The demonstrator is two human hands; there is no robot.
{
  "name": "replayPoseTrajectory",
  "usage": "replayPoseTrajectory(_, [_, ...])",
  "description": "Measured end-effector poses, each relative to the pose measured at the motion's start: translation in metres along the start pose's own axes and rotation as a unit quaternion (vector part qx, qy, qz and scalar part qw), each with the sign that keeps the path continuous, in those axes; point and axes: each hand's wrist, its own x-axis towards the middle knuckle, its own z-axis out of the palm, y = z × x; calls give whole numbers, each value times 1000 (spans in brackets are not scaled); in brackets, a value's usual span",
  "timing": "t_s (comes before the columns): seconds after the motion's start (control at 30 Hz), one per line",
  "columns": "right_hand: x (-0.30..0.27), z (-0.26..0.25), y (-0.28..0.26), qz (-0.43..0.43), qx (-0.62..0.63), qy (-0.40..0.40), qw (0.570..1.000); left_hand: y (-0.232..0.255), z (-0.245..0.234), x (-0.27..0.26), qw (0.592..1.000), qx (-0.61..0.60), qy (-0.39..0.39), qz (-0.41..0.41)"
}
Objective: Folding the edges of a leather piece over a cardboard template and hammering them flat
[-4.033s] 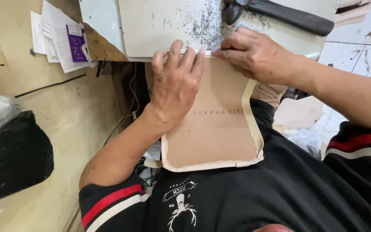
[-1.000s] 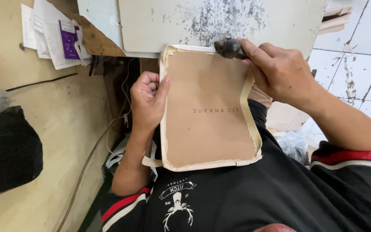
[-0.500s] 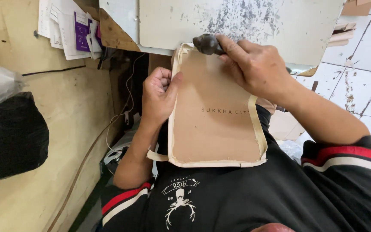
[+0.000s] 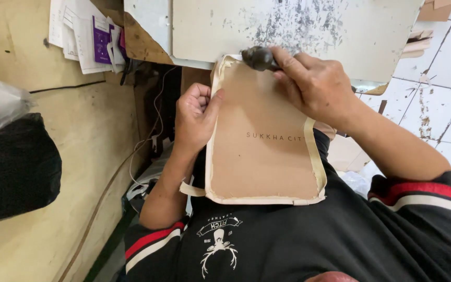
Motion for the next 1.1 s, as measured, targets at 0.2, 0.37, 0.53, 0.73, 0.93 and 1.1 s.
replayPoseTrajectory(0.2, [-25,-7,8,2,-27,-9,1000,6,-1,-2,1000,13,-8,7])
replayPoseTrajectory(0.37, [-33,-19,10,21,-34,-9,999,6,0,-1,1000,24,-15,14])
replayPoseTrajectory(0.53, [-35,-23,17,21,-16,-17,999,5,0,-4,1000,14,-12,11])
replayPoseTrajectory(0.73, [-48,-36,53,32,-81,90,992,25,-11,-25,994,60,-91,-4])
replayPoseTrajectory(0.93, [-64,-19,96,17,-239,171,956,33,-13,-35,993,76,-93,5])
replayPoseTrajectory(1.1, [-62,-18,97,28,-270,183,945,60,-13,-45,990,110,-93,-3])
